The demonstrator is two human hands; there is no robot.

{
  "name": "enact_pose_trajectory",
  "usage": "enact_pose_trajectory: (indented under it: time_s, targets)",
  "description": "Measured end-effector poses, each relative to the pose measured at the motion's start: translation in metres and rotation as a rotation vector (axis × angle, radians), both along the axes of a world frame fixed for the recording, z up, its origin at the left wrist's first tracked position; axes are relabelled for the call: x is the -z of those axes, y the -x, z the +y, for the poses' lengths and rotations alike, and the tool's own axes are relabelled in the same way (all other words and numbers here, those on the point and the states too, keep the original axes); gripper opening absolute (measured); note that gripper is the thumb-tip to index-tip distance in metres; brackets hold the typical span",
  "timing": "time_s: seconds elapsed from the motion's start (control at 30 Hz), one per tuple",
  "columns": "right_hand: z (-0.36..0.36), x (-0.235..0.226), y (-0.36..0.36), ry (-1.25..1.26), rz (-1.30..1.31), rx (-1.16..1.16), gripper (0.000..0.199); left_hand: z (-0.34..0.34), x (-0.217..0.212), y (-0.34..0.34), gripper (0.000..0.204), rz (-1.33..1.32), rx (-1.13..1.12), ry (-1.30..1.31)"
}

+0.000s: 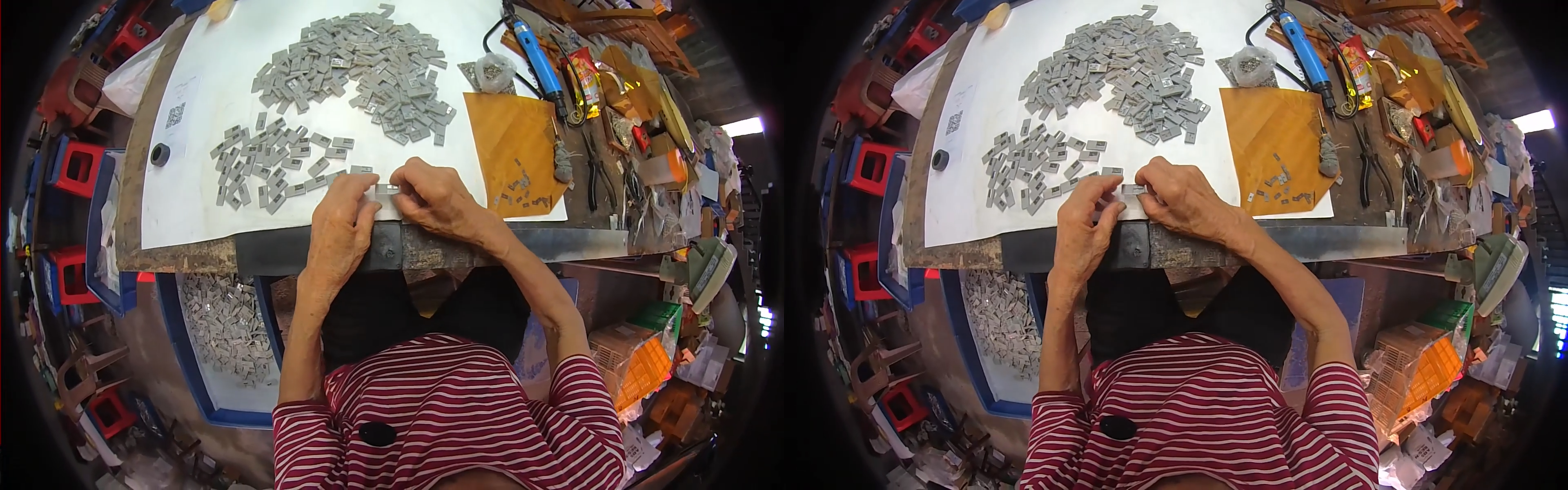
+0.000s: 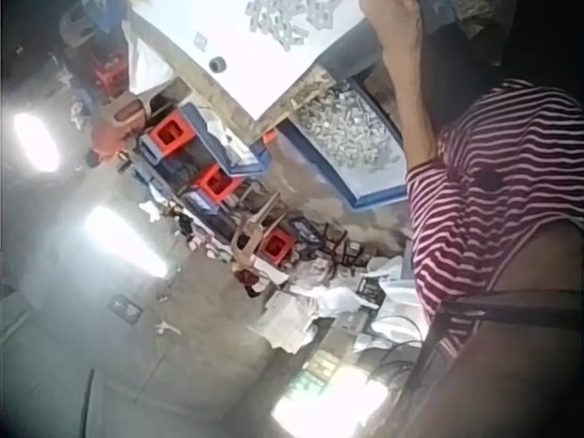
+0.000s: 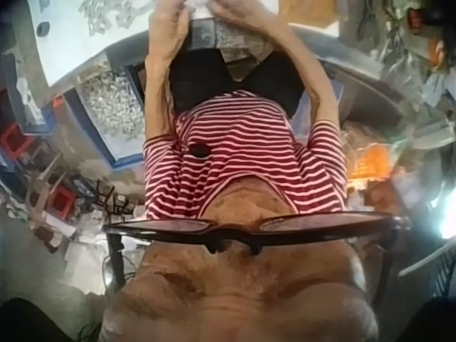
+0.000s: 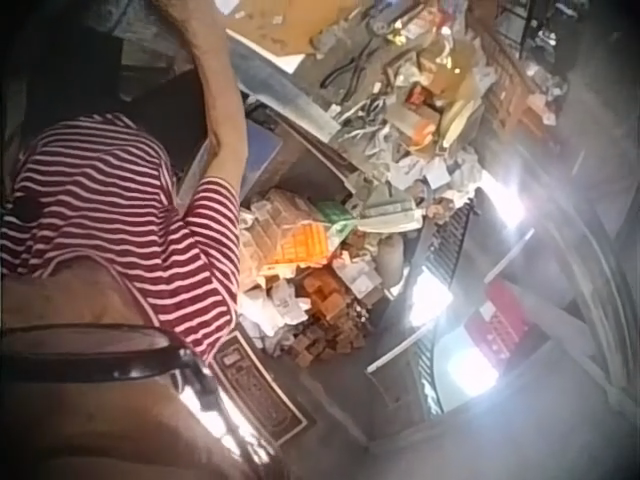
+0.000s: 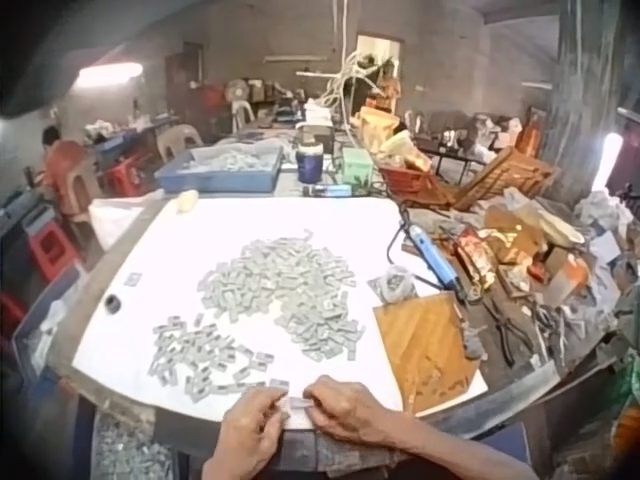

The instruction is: The person is manually assembling small metal parts on a workbench.

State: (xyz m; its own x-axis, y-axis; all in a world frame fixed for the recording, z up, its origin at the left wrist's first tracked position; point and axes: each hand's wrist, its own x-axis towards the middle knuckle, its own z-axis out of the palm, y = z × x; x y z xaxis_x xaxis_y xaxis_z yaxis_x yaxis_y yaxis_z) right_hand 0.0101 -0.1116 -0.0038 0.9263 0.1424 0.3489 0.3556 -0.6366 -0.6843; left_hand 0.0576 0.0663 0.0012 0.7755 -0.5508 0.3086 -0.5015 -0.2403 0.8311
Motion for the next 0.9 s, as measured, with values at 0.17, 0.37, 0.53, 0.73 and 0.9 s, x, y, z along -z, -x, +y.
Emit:
enact_pose_trajectory:
  time_s: [0.17, 0.37, 0.53, 0.73, 0.9]
  targets:
    - [0.006, 0.004, -0.008, 0.167, -0.012, -0.030, 0.015, 0.012, 0.001, -0.009, 0.025, -0.102, -0.112, -0.083]
    - [0.013, 0.006, -0.014, 0.229, -0.038, -0.038, 0.016, 0.016, 0.009, -0.016, 0.024, -0.140, -0.149, -0.110]
    - [0.021, 0.011, -0.017, 0.176, -0.090, -0.020, 0.021, 0.015, 0.013, -0.015, 0.023, -0.136, -0.145, -0.111]
    - [0.019, 0.003, -0.012, -0.065, 0.063, 0.075, 0.032, 0.015, 0.014, -0.014, 0.023, -0.235, -0.157, -0.131]
    - [0.021, 0.007, -0.014, 0.001, 0.075, 0.130, 0.032, 0.011, 0.013, -0.012, 0.024, -0.229, -0.159, -0.146]
